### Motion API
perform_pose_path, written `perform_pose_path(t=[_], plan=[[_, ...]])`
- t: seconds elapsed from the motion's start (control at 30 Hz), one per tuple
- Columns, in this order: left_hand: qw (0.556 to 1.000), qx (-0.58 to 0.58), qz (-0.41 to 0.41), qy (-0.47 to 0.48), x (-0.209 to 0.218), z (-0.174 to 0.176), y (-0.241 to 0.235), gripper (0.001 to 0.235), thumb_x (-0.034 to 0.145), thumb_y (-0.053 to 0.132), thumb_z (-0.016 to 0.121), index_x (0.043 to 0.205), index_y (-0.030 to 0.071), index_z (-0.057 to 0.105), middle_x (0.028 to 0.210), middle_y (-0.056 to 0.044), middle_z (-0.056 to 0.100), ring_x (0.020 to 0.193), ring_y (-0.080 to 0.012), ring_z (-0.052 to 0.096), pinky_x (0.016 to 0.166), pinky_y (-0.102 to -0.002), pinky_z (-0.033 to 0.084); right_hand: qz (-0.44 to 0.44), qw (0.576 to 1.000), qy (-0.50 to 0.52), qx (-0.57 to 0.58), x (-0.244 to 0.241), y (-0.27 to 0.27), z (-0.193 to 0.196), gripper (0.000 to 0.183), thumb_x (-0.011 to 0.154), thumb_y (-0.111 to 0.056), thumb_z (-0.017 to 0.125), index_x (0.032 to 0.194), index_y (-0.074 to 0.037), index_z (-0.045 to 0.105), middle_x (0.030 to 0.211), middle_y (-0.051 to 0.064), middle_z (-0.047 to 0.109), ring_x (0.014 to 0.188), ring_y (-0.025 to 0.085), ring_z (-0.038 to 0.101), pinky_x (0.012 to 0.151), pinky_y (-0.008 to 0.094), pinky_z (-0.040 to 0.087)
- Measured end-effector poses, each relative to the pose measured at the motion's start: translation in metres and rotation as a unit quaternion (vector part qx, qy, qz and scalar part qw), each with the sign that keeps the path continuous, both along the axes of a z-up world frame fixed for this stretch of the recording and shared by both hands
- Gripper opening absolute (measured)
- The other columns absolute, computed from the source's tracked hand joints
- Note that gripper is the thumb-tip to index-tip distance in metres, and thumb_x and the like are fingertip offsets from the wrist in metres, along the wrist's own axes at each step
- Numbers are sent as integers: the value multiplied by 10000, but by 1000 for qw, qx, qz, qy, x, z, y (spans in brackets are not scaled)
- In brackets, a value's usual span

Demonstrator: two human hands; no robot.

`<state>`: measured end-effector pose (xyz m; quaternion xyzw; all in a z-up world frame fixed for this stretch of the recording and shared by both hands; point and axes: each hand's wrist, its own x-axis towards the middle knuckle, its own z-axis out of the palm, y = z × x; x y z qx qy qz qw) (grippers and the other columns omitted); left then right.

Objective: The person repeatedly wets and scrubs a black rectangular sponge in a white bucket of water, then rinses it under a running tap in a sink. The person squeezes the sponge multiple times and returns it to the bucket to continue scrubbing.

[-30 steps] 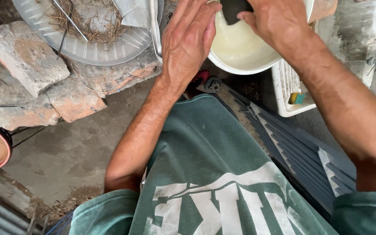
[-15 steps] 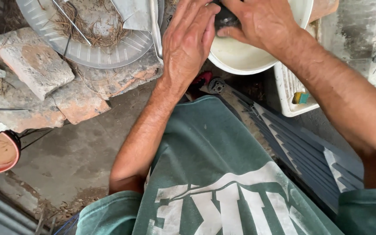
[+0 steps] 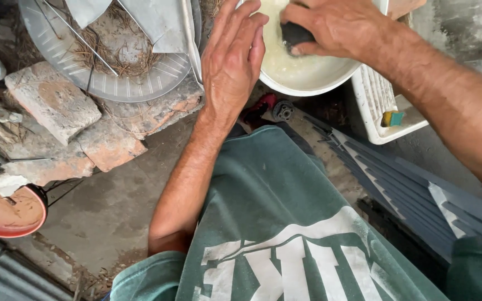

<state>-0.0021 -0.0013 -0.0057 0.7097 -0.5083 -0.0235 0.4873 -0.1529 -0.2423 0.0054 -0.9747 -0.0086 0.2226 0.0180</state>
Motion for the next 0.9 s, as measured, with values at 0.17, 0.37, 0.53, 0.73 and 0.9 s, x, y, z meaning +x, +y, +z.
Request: perform_pose_path(t=[0.17,0.37,0.53,0.73,0.9], plan=[[1000,-6,-5,1,1,2,-2,109,1181,-18,684,1263,4,753,1403,-102,717,1455,-367,595,1212,-482,591,4,998,60,-16,-7,-14,-10,619,967,-518,835,1468,-233,608,1246,81,750,1169,342,749,902,509,603],[1000,-5,-5,-2,2,-2,-2,114,1185,-18,670,1262,4,751,1412,-99,719,1479,-344,567,1214,-479,579,55,990,121,42,-4,-10,-17,610,935,-695,797,1402,-333,646,1295,27,670,1181,319,699,907,496,605],[1000,6,-6,-4,1,-7,-1,171,1148,-87,717,1293,-1,748,1461,-93,709,1555,-315,490,1302,-493,546,-165,936,244,191,35,20,46,583,973,-587,797,1453,-269,708,1413,50,722,1237,307,704,1020,491,541],[1000,-11,-15,10,0,-5,-1,156,1182,-39,672,1312,-5,750,1472,-110,705,1571,-334,497,1279,-507,597,-398,832,49,383,18,16,31,285,1159,-391,759,1252,-152,633,1031,34,700,906,172,617,773,350,480],[1000,-4,-5,-2,0,-8,-3,192,1117,-86,735,1284,8,743,1420,-133,757,1530,-362,565,1256,-479,607,-432,684,-137,572,10,28,49,443,1070,-29,807,1421,-190,592,1348,-66,566,974,8,564,920,179,484]])
